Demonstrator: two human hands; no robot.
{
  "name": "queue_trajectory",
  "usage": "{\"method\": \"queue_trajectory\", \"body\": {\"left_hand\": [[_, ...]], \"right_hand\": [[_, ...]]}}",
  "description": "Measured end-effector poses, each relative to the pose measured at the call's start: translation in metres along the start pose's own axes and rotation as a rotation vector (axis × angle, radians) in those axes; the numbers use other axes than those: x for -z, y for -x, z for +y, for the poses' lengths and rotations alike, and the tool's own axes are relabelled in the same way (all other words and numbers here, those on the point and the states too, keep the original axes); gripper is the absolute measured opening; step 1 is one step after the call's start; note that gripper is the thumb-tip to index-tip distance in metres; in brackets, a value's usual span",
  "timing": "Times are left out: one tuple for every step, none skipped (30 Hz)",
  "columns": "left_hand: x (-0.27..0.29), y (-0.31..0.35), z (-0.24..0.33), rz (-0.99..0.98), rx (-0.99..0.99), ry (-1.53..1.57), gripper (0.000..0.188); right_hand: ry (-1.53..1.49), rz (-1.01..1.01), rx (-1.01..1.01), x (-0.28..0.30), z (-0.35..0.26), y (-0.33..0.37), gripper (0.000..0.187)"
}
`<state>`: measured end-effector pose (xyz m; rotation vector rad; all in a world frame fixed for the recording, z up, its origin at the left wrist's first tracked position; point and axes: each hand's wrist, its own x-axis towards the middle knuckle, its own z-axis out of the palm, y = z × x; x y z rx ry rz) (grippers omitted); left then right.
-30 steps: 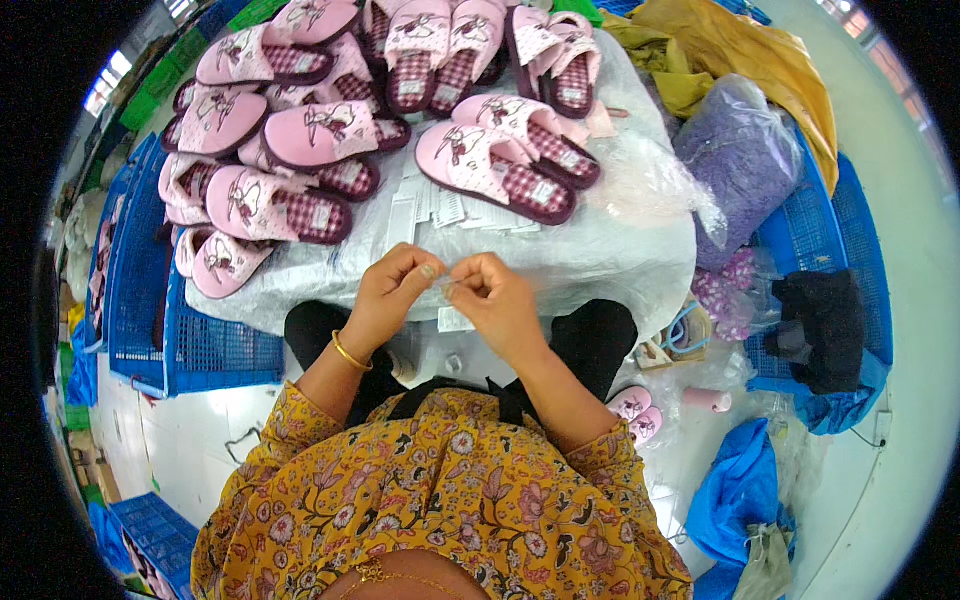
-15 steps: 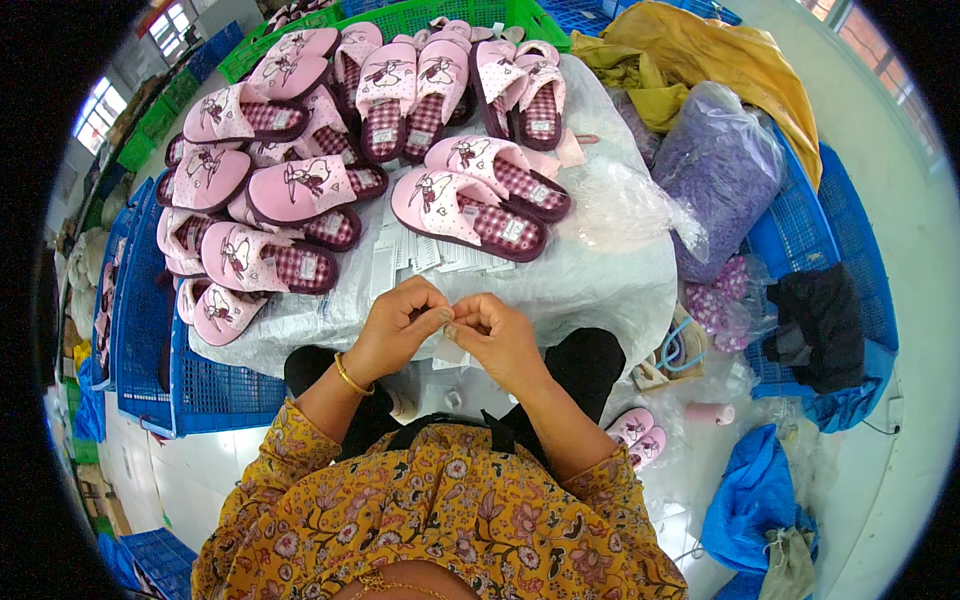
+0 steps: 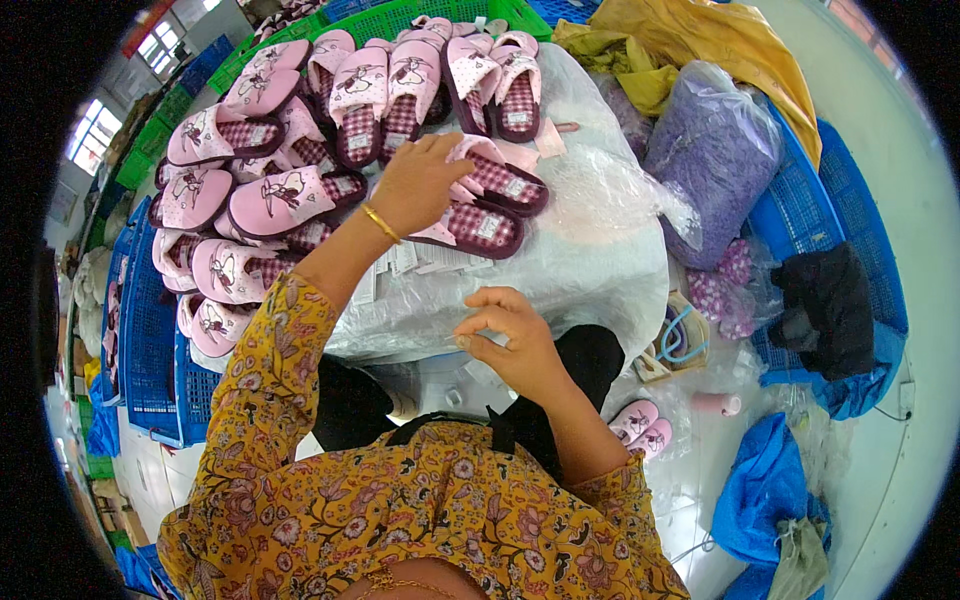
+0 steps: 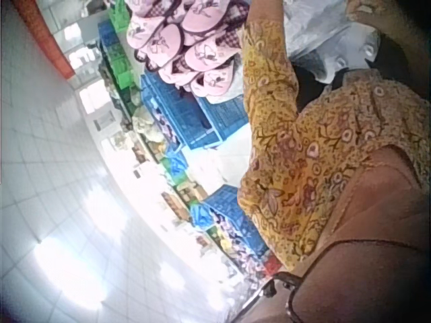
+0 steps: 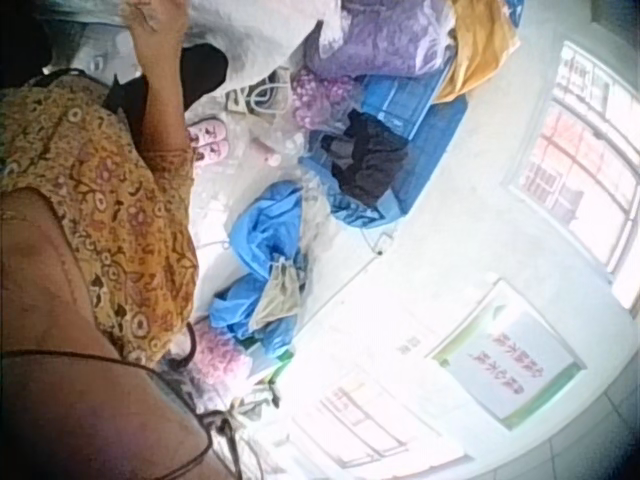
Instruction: The person sits on the floor and repeatedly picks up pairs of pink slippers, attaches small white tags to them, and places them back on a pile. The person handles the slippers and tags by hand throughout the clip.
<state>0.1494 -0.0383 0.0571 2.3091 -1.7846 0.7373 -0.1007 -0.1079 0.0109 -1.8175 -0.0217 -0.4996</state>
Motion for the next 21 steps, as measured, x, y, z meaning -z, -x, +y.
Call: {"method": "queue_trajectory", "body": {"left_hand": [[-0.011, -0.001, 0.000, -0.035, -0.016, -0.041, 0.020], [-0.022, -0.001, -0.005, 0.025, -0.053, -0.023, 0.017], [-0.025, 0.001, -0.009, 0.001, -0.029, -0.064, 0.015], [-0.025, 0.002, -0.008, -0.024, -0.013, -0.088, 0.013], [-0.018, -0.003, -0.005, 0.017, -0.030, -0.076, 0.011], [-0.012, -0.003, -0.003, 0.048, -0.044, -0.062, 0.010], [-0.004, -0.002, -0.005, 0.069, -0.043, -0.056, 0.008], [0.012, 0.000, -0.005, 0.037, -0.049, -0.066, 0.007], [0.019, 0.003, -0.006, 0.013, -0.045, -0.074, 0.006], [0.024, 0.006, -0.008, -0.011, -0.041, -0.083, 0.006], [0.030, 0.010, -0.009, -0.018, -0.054, -0.103, 0.004], [0.037, 0.015, -0.006, -0.046, -0.063, -0.100, 0.004], [0.039, 0.021, -0.007, -0.032, -0.090, -0.063, 0.004], [0.040, 0.029, -0.007, -0.027, -0.114, -0.025, 0.005], [0.039, 0.039, -0.001, -0.074, -0.150, -0.062, 0.009], [0.035, 0.042, -0.003, -0.040, -0.161, -0.053, 0.011], [0.026, 0.049, -0.004, -0.026, -0.167, -0.020, 0.013], [0.016, 0.059, -0.003, -0.025, -0.170, 0.021, 0.016], [0.014, 0.063, -0.005, -0.093, -0.151, 0.067, 0.019], [0.016, 0.065, -0.006, -0.121, -0.107, 0.104, 0.019], [0.017, 0.066, -0.008, -0.154, -0.109, 0.142, 0.022]], "right_hand": [[0.036, -0.005, 0.010, 0.002, -0.002, 0.004, 0.012], [0.074, -0.016, 0.051, 0.005, -0.003, 0.004, 0.012], [-0.023, -0.050, 0.007, 0.004, -0.004, 0.003, 0.011], [-0.166, -0.070, -0.074, 0.003, -0.008, 0.004, 0.009], [-0.175, -0.084, -0.066, 0.005, -0.014, 0.005, 0.010], [-0.190, -0.102, -0.063, 0.007, -0.017, 0.005, 0.011], [-0.191, -0.098, -0.065, 0.008, -0.021, 0.004, 0.012], [-0.193, -0.094, -0.071, 0.010, -0.024, 0.003, 0.013], [-0.190, -0.092, -0.079, 0.011, -0.027, -0.001, 0.014], [-0.176, -0.065, -0.042, 0.011, -0.031, -0.006, 0.014], [-0.162, -0.040, -0.007, 0.011, -0.035, -0.011, 0.014], [-0.147, -0.011, 0.028, 0.011, -0.038, -0.015, 0.014], [-0.180, -0.017, 0.020, 0.010, -0.037, -0.018, 0.012], [-0.164, -0.027, 0.081, 0.009, -0.037, -0.025, 0.012], [-0.148, -0.031, 0.115, 0.007, -0.036, -0.028, 0.012], [-0.132, -0.034, 0.148, 0.006, -0.037, -0.033, 0.012], [-0.149, -0.028, 0.027, 0.003, -0.043, -0.034, 0.011], [-0.185, -0.009, -0.025, -0.001, -0.035, -0.038, 0.008], [-0.345, 0.025, -0.191, -0.006, -0.025, -0.040, 0.006], [-0.262, 0.012, -0.223, -0.006, -0.013, -0.045, 0.010], [-0.264, 0.023, -0.278, -0.011, -0.012, -0.024, 0.010]]}}
